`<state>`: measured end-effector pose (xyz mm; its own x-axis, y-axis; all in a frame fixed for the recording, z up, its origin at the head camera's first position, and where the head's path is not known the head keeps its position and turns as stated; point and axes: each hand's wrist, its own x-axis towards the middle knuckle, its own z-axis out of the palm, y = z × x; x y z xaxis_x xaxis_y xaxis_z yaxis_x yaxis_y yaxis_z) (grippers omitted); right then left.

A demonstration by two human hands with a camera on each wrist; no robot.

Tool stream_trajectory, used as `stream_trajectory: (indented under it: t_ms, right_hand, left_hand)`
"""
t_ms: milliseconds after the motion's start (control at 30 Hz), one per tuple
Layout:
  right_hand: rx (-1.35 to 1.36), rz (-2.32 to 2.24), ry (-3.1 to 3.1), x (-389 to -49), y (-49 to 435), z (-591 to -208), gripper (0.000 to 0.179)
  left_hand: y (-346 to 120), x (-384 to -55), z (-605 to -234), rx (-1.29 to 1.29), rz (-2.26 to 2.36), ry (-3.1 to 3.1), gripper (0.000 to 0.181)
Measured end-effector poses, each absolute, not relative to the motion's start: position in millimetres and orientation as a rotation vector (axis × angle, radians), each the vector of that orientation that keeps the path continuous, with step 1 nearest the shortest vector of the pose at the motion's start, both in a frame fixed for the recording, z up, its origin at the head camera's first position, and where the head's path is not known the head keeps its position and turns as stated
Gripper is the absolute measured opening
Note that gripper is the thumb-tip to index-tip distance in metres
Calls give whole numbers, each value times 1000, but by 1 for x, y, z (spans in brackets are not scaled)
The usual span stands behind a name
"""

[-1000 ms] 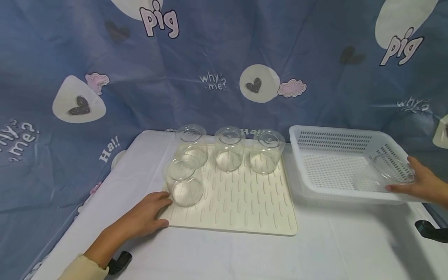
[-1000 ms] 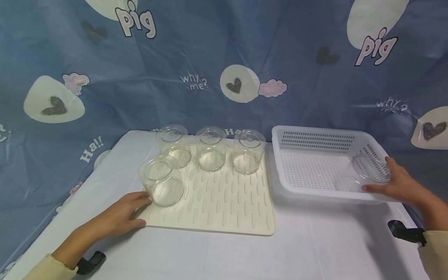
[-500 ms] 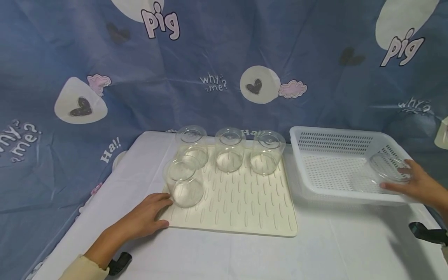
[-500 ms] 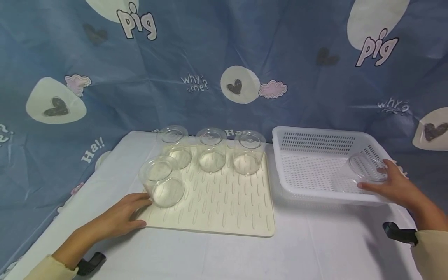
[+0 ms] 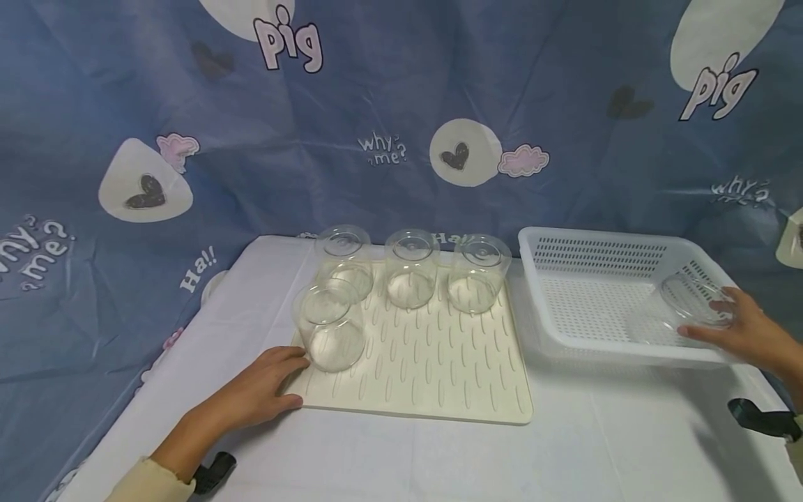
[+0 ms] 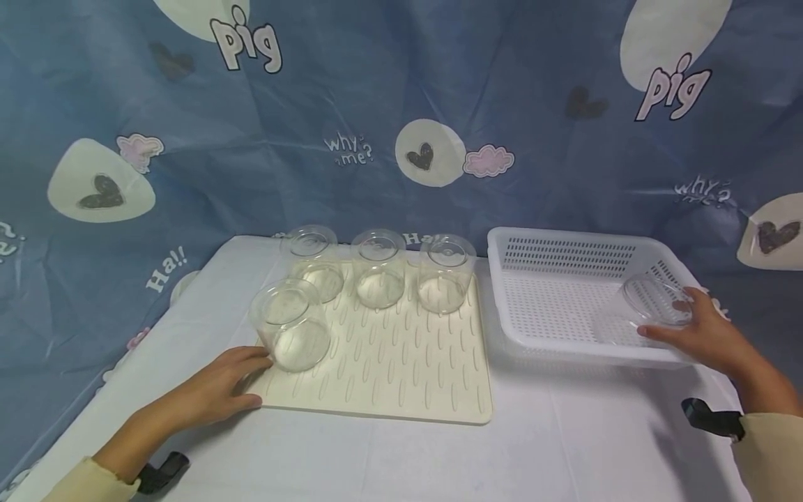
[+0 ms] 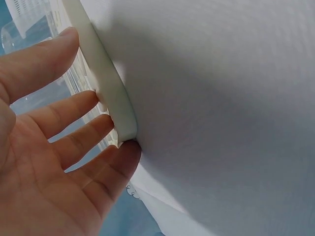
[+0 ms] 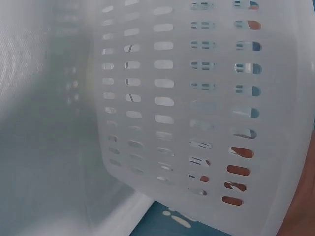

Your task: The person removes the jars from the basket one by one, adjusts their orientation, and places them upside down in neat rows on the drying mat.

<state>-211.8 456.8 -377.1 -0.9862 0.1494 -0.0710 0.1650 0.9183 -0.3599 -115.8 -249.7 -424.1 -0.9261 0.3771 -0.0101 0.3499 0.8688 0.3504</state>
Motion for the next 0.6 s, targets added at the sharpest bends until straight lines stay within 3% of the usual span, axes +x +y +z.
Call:
stream_trajectory:
  t_ms: [367, 600]
  right_hand:
    - [277, -784, 3018, -209, 458, -366, 116]
    - [155, -960, 3114, -210, 452, -354, 105]
  left_hand:
    - [-250, -115, -426, 579, 538, 2957, 53]
    - [-250, -115, -425, 585, 539, 2956, 54]
